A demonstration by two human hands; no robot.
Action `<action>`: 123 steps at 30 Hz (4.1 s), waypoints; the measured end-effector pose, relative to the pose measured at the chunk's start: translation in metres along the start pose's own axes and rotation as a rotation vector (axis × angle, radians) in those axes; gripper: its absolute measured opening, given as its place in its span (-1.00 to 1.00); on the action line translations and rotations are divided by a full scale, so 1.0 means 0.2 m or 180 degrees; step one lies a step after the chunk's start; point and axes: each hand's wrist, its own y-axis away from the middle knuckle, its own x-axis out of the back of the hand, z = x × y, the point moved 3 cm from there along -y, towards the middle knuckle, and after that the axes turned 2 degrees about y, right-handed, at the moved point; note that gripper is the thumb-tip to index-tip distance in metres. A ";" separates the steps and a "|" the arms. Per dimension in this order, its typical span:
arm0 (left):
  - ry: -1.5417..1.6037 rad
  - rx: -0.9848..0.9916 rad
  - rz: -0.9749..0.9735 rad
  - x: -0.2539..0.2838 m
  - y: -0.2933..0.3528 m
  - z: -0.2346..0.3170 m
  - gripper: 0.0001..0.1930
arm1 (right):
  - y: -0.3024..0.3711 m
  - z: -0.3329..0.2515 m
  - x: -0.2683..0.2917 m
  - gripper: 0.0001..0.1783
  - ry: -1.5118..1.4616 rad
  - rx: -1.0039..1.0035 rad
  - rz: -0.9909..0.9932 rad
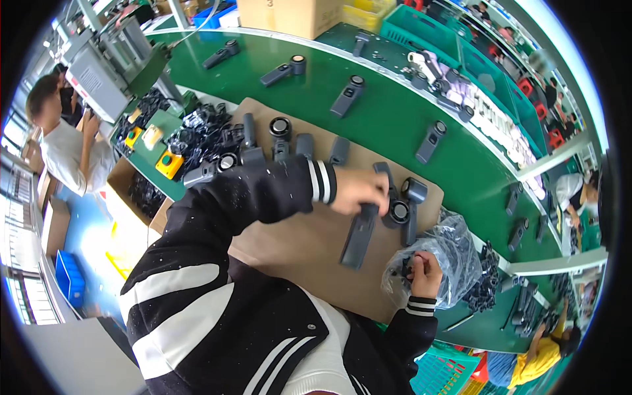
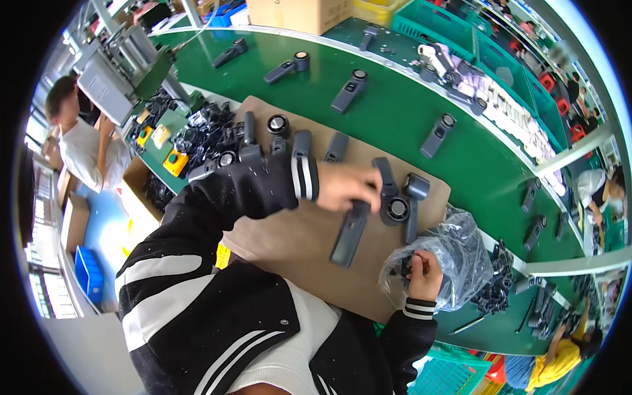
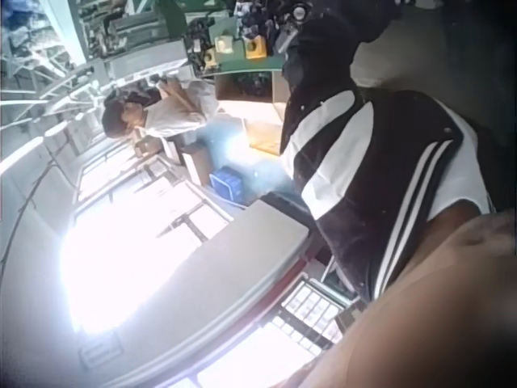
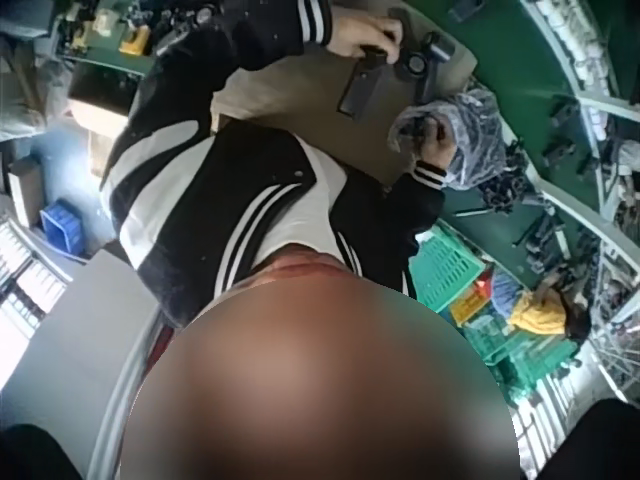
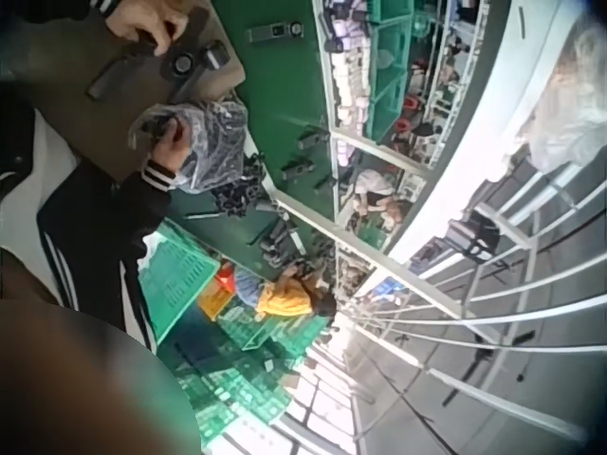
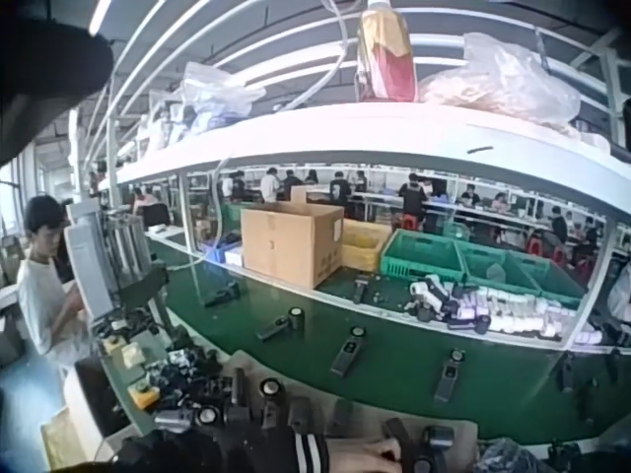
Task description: Assembling small grey plastic mechanical components and pins at a factory workstation.
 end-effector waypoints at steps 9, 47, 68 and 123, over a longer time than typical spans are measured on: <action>-0.1172 0.0516 0.0910 -0.14 0.28 0.25 -0.51 | 0.00 -0.01 0.01 -0.86 -0.0241 0.0945 0.0242; -0.0253 0.2362 0.2729 0.39 1.14 0.25 -0.69 | 0.19 -0.14 -0.62 -0.88 0.0927 0.1826 -0.0690; 0.2680 0.2179 0.2815 -0.57 0.38 0.26 -0.89 | 0.13 -0.16 -0.57 -0.83 -0.0234 0.0745 -0.0960; 0.0886 0.1164 0.2499 -0.50 0.21 0.38 -0.64 | 0.17 -0.26 -0.52 -0.65 -0.0560 0.1244 -0.0649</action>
